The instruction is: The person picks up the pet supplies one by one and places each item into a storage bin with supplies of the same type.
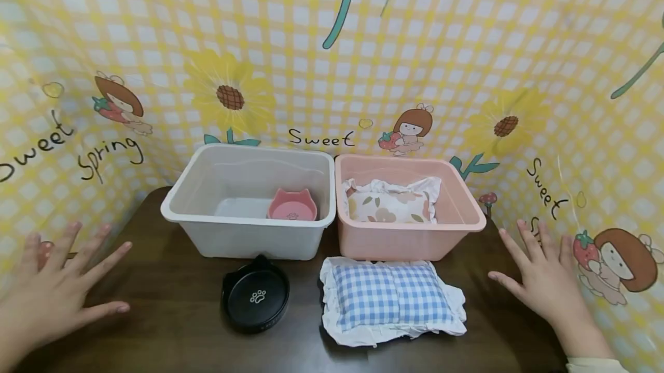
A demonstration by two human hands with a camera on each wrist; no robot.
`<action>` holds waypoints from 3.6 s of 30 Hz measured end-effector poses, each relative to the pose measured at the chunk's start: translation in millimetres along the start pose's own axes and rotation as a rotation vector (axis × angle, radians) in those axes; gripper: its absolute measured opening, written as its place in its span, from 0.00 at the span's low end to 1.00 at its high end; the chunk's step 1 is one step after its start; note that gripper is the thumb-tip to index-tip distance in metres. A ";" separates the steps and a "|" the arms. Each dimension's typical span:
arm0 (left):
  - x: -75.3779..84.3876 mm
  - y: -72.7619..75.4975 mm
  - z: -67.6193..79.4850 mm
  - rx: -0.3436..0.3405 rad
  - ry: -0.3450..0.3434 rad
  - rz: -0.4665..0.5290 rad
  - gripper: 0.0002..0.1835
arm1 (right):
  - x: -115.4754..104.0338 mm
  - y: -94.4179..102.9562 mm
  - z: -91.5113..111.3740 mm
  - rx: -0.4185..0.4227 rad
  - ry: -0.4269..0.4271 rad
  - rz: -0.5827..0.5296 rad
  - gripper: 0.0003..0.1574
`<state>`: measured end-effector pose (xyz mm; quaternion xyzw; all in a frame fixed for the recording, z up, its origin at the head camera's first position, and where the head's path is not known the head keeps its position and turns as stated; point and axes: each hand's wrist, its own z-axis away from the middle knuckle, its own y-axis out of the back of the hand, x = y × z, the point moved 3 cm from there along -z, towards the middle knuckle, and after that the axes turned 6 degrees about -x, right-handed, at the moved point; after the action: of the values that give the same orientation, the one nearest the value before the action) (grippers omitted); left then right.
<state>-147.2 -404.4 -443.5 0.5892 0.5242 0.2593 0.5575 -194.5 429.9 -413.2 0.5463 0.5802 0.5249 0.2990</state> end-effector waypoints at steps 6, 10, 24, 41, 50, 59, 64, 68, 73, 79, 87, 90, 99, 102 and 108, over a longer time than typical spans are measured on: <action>3.9 1.0 -0.8 0.028 -0.045 0.030 0.61 | -0.8 8.3 -6.7 0.007 -0.004 -0.041 0.65; 9.5 0.7 -2.1 0.006 -0.035 0.045 0.60 | -0.7 11.3 -6.6 0.013 -0.005 -0.093 0.66; 25.4 0.8 -3.2 -0.109 0.070 0.194 0.56 | -6.5 11.8 -23.3 0.056 0.005 -0.299 0.65; 49.3 4.0 -16.8 -0.013 0.020 0.510 0.55 | -20.5 11.2 -45.6 0.019 -0.049 -0.717 0.53; 77.9 6.8 -22.4 -0.024 0.030 0.774 0.53 | -31.6 8.5 -55.1 0.032 -0.047 -0.809 0.48; 94.7 8.4 -35.1 -0.047 0.077 0.827 0.46 | -33.4 6.5 -62.4 0.033 -0.090 -0.841 0.41; 104.8 7.9 -38.7 -0.085 0.109 0.882 0.42 | -39.6 3.2 -69.2 0.032 -0.094 -0.867 0.40; 117.0 2.9 -41.9 -0.093 0.130 0.864 0.38 | -43.0 2.5 -70.4 0.028 -0.095 -0.875 0.41; 131.1 -1.0 -49.8 -0.068 0.153 0.841 0.35 | -43.3 1.4 -73.1 0.012 -0.110 -0.869 0.42; 141.0 -2.9 -59.3 -0.091 0.199 0.850 0.36 | -46.4 -0.1 -84.0 0.004 -0.173 -0.908 0.44; 151.2 -13.8 -71.1 -0.122 0.261 0.911 0.33 | -50.0 -6.9 -86.7 0.025 -0.242 -0.982 0.45; 153.0 -15.7 -73.6 -0.131 0.285 0.927 0.27 | -52.2 -10.1 -88.3 0.032 -0.236 -1.010 0.45; 160.0 -25.4 -84.3 -0.222 0.342 0.945 0.12 | -49.0 -17.0 -85.9 0.045 -0.242 -1.060 0.45; 160.3 -24.0 -87.8 -0.218 0.352 0.927 0.10 | -48.9 -17.6 -86.2 0.055 -0.248 -1.049 0.45; 161.2 -21.0 -93.1 -0.232 0.384 0.889 0.09 | -50.9 -17.9 -86.9 0.060 -0.256 -1.050 0.45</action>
<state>-186.0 -226.0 -485.3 0.6315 0.2832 0.6322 0.3483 -268.8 359.7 -418.0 0.2510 0.7486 0.2174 0.5738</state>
